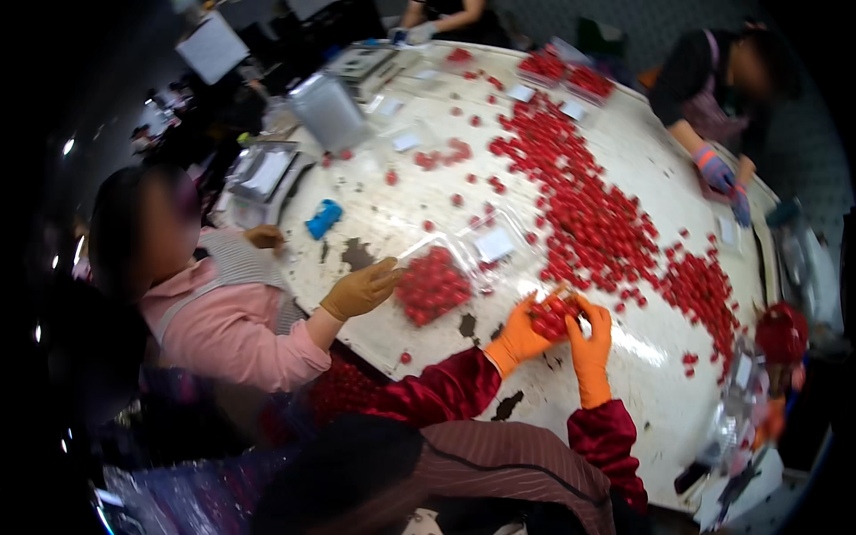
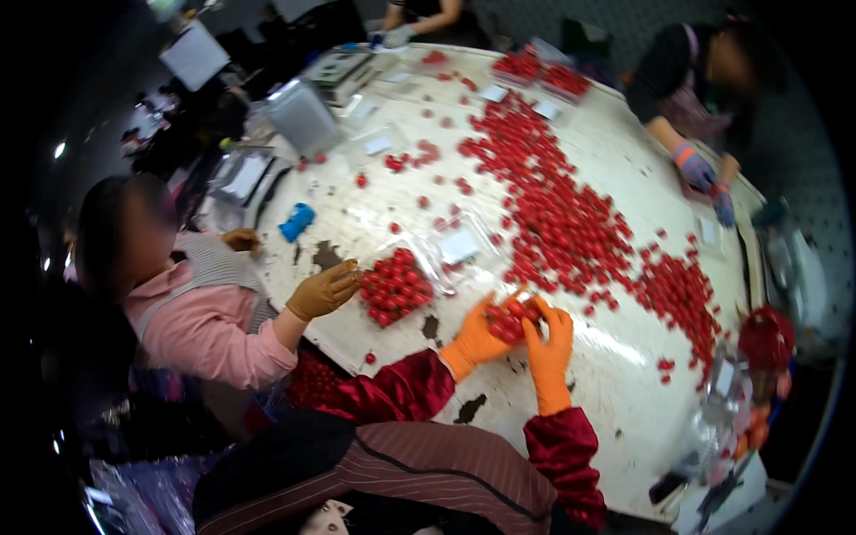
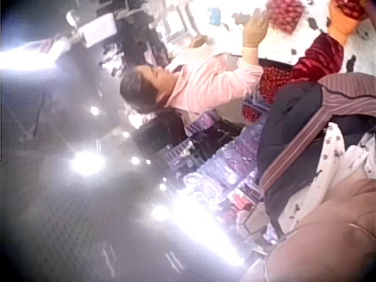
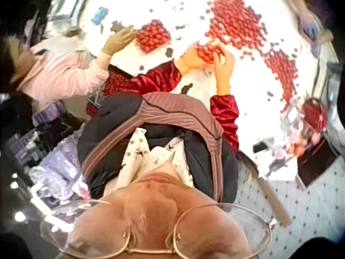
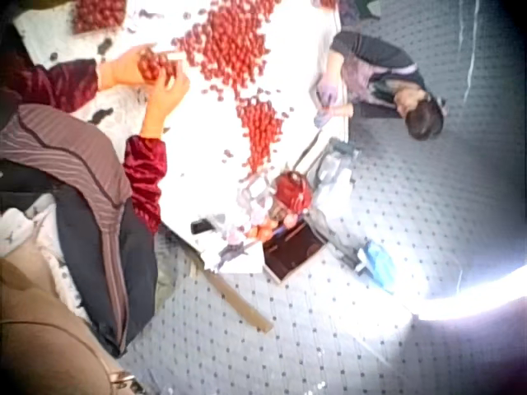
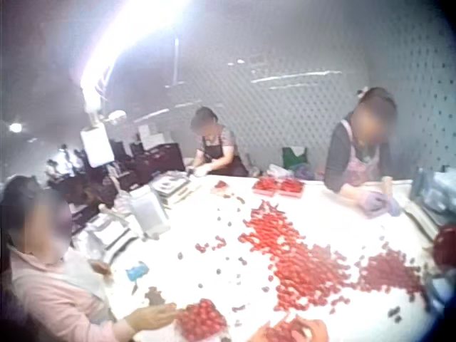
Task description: The person sorts small red cherries on a table, picking them up by hand and placing them into clear plastic containers. Other workers are visible nearby performing similar tasks.
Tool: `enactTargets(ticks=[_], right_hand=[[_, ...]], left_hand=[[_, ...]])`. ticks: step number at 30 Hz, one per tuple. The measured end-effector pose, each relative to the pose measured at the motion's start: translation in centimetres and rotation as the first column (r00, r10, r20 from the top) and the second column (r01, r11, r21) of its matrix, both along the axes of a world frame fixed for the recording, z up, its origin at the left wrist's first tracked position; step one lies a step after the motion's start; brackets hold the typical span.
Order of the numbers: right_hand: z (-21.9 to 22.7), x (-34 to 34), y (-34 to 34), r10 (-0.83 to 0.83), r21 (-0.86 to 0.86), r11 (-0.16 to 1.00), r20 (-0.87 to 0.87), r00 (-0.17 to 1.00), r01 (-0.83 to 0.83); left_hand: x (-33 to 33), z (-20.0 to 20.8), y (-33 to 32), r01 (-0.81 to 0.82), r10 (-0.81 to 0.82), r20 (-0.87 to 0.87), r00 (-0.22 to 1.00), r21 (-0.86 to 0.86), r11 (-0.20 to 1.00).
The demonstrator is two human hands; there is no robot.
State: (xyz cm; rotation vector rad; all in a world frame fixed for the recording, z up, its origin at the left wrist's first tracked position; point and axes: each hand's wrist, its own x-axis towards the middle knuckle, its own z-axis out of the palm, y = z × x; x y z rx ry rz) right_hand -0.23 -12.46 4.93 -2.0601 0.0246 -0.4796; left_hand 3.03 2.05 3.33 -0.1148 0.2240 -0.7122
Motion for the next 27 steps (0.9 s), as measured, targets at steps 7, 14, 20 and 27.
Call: enactTargets(ticks=[7, 14, 20, 27], right_hand=[[0.7, 0.4, 0.7, 0.098, -0.102, 0.990, 0.006, 0.995, -0.097], [2.9, 0.5, 1.5, 0.260, -0.239, 0.943, 0.099, 0.960, -0.231], [4.3, -1.9, -0.1, 0.103, 0.086, 0.991, -0.009, 0.995, -0.102], [2.9, -4.4, 0.2, 0.087, 0.364, 0.931, -0.109, 0.990, -0.042]], left_hand=[[-1.5, -1.6, 1.2, 0.021, -0.022, 0.020, 1.000, 0.049, 0.999], [-2.7, -2.7, 1.3, -0.140, -0.002, 0.321, 0.947, 0.420, 0.897], [-3.4, 4.1, 2.9, -0.034, 0.026, 0.134, 0.991, 0.059, 0.998], [-3.9, 5.2, 3.8, -0.087, 0.079, 0.131, 0.988, 0.058, 0.994]])
